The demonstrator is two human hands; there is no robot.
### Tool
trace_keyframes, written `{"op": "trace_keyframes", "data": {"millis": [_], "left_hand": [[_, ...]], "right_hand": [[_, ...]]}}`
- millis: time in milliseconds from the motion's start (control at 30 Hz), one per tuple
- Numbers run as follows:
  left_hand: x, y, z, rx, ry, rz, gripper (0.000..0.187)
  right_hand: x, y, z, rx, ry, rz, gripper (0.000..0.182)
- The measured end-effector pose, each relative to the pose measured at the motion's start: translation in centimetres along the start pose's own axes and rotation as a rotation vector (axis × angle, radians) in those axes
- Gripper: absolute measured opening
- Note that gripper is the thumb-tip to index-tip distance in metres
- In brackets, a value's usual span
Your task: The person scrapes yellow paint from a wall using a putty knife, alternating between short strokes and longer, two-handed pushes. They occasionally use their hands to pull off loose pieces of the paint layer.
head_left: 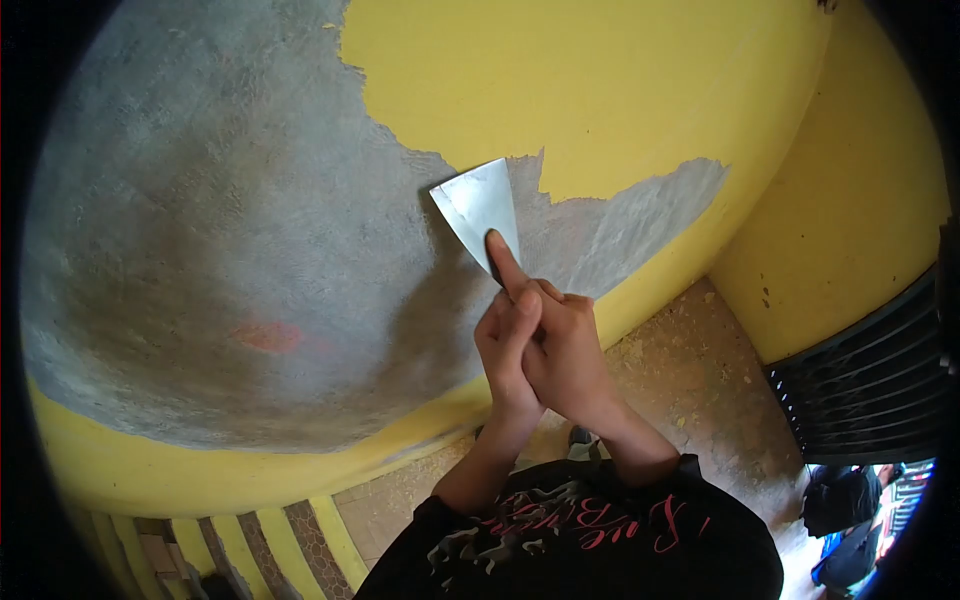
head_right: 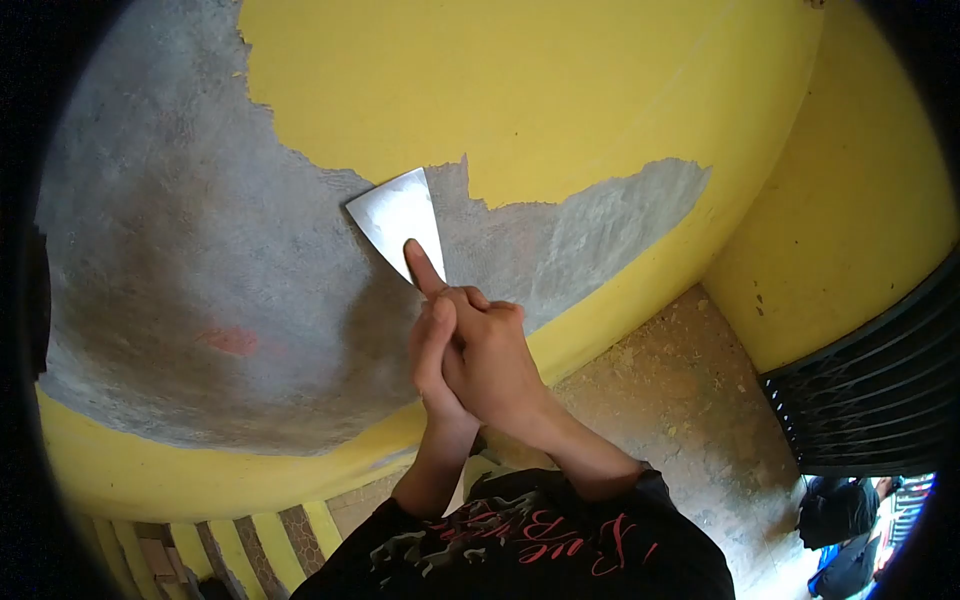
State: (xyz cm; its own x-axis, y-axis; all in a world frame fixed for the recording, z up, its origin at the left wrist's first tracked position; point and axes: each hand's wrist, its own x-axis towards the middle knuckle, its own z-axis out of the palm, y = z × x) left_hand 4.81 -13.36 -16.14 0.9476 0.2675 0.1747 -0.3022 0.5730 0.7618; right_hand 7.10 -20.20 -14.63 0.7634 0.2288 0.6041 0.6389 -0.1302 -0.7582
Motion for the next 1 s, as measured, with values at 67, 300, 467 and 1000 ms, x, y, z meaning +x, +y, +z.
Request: {"op": "trace_keyframes", "data": {"millis": [67, 300, 467, 1000], "left_hand": [[-0.9, -0.7, 0.5, -0.005, 0.056, 0.010, 0.029], [-0.5, -0.3, 0.7, 0.007, 0.032, 0.020, 0.030], [-0.4, -1.1, 0.5, -0.012, 0.086, 0.012, 0.031], [0.2, -0.6, 0.2, 0.013, 0.076, 0.022, 0.032]], "right_hand": [[-0.2, -0.5, -0.2, -0.027, 0.031, -0.002, 0.045], [0.3, -0.7, -1.0, -0.039, -0.024, -0.018, 0.060], [-0.2, 0.3, -0.4, -0.022, -0.045, -0.016, 0.057], [0.0, 0.1, -0.4, 0.039, -0.009, -0.025, 0.036]]}}
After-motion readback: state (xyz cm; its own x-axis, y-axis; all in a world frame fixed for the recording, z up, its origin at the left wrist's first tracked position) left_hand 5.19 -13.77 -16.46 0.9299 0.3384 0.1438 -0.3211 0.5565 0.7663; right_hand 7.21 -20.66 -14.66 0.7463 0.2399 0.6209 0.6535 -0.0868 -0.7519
